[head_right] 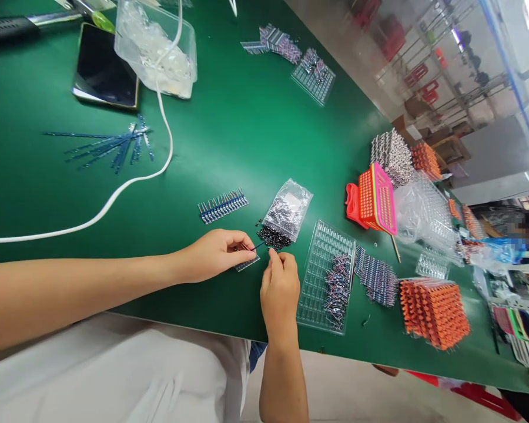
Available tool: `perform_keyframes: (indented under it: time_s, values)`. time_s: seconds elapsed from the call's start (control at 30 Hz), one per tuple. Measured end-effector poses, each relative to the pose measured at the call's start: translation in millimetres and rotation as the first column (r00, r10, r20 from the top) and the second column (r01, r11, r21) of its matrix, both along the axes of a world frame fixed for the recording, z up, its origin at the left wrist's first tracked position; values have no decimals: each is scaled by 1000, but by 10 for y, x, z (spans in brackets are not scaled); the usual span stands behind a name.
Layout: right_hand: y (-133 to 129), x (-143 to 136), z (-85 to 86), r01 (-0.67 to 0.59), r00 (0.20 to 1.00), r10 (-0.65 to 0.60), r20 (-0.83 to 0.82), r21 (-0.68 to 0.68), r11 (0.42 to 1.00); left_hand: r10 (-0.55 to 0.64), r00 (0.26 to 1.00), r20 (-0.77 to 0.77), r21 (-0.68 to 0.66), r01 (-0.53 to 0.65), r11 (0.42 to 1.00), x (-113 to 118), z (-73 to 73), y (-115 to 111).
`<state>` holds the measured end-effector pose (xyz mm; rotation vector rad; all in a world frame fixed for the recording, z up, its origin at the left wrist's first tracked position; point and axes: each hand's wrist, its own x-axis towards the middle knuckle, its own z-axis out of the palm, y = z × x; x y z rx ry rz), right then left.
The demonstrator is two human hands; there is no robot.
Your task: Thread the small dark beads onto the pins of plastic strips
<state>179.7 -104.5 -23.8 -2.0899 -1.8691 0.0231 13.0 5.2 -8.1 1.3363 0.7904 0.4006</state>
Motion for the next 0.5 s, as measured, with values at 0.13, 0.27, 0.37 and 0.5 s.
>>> perform_keyframes:
  time_s: [0.13,0.27,0.37,0.5]
  values:
    - [17,4,-58,-13,999,14,38,-11,1000,-1,1000,-9,3,1,1000,3,2,-1]
    - [13,-10,-67,-18,999,19,42,-20,1000,-5,1000,-8,10,5,1000,-2,1,1]
    - [-2,-25,-53,-18,1000,18,5,-13,1000,-13,1000,-7,19,13,1000,-7,-3,4]
    - [-14,-37,-31,-5,994,2,-108,-27,1000,-10,1000,2,19,10,1000,-5,-17,2]
